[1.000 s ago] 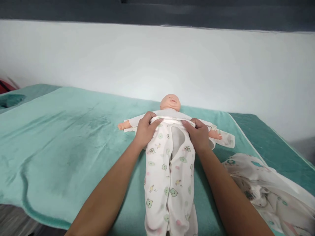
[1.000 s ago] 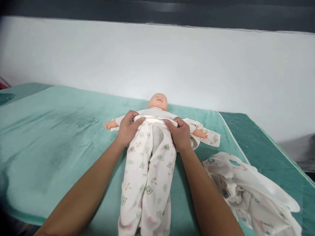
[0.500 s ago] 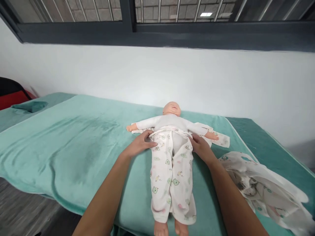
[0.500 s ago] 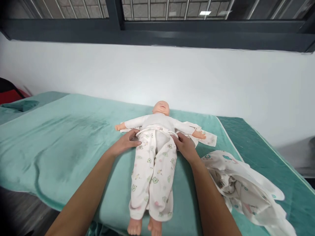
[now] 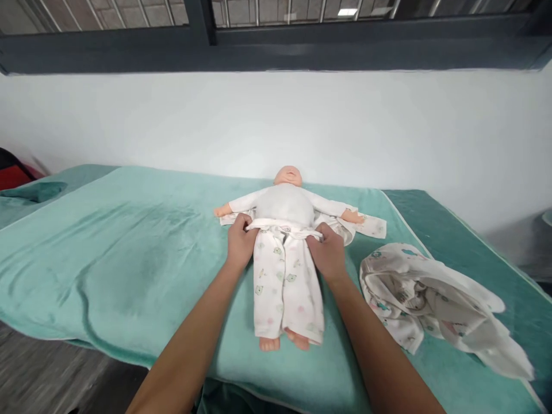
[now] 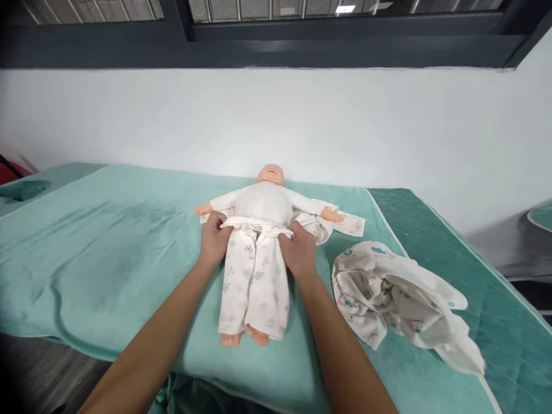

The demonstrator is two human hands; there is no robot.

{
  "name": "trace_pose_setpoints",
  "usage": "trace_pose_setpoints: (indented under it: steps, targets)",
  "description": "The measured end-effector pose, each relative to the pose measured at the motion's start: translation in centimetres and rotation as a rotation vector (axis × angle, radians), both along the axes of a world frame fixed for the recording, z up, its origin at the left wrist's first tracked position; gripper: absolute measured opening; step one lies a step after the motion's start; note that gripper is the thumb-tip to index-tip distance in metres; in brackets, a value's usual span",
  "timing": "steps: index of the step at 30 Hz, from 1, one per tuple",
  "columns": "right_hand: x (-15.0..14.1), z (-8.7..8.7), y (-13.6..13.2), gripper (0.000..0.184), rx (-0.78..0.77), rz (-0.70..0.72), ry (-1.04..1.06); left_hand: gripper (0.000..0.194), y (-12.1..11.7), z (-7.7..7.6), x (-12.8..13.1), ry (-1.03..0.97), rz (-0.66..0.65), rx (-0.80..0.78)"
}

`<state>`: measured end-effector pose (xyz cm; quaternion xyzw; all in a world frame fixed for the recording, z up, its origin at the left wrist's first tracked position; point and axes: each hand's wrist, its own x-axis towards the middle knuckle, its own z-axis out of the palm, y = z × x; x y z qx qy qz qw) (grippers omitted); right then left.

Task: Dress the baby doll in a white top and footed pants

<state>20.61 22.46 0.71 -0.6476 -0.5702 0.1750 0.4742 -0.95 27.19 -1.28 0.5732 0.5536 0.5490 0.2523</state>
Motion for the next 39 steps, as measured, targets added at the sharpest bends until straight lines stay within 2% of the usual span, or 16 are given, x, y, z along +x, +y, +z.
trace_pose_setpoints:
  steps: [3, 7, 10, 12, 14, 17, 21, 24, 26, 29, 31, 33, 35, 37, 39]
  targets:
    - [0.0, -0.5, -0.1, 0.012, -0.029, 0.055, 0.014, 0.019, 0.1, -0.1, -0.1, -0.039, -0.087, -0.052]
    - [1.9, -0.8, -0.8, 0.014, -0.175, 0.214, 0.126, 0.024, -1.1, -0.2, -1.2, -0.085, -0.266, -0.193]
    - [3.1, -0.2, -1.7, 0.029, -0.26, 0.43, 0.155, 0.034, -2.3, -0.2, -2.0, -0.152, -0.395, -0.263]
    - [3.1, 0.2, -2.2, 0.038, -0.288, 0.488, 0.135, 0.043, -2.9, -0.2, -2.3, -0.13, -0.428, -0.263]
    - [2.6, 0.3, -2.7, 0.038, -0.283, 0.437, 0.094, 0.042, -3.4, -0.1, -2.3, -0.053, -0.408, -0.205]
    - [1.2, -0.1, -3.3, 0.037, -0.191, 0.273, 0.032, 0.03, -3.9, 0.0, -1.9, 0.075, -0.354, -0.058]
    - [-0.6, -1.3, -4.1, 0.009, -0.026, 0.016, 0.012, 0.024, -4.3, -0.2, -1.0, 0.134, -0.227, 0.105]
    - [-1.1, -1.7, -3.9, 0.004, 0.018, -0.098, 0.035, 0.015, -4.2, -0.5, -0.4, 0.096, -0.097, 0.146]
    - [-1.0, -1.6, -3.5, 0.006, 0.003, -0.072, 0.057, 0.011, -3.9, -0.6, -0.3, 0.1, -0.128, 0.134]
    - [-0.2, -1.0, -3.5, 0.011, -0.074, 0.083, 0.124, 0.015, -3.7, -0.8, -0.7, 0.103, -0.284, 0.072]
    - [0.2, -0.6, -4.1, 0.02, -0.128, 0.162, 0.154, 0.027, -3.9, -0.9, -1.0, 0.051, -0.372, 0.005]
    - [0.4, -0.6, -5.2, 0.037, -0.163, 0.209, 0.147, 0.045, -4.4, -1.0, -1.3, 0.027, -0.42, -0.026]
    - [0.1, -0.8, -6.4, 0.045, -0.173, 0.209, 0.106, 0.047, -5.1, -1.1, -1.4, 0.073, -0.399, 0.031]
    - [-0.6, -1.2, -7.3, 0.04, -0.154, 0.141, 0.032, 0.031, -5.8, -1.2, -1.3, 0.165, -0.346, 0.142]
    - [-1.4, -1.5, -7.9, 0.03, -0.099, 0.021, -0.033, 0.025, -6.2, -1.3, -1.0, 0.26, -0.289, 0.234]
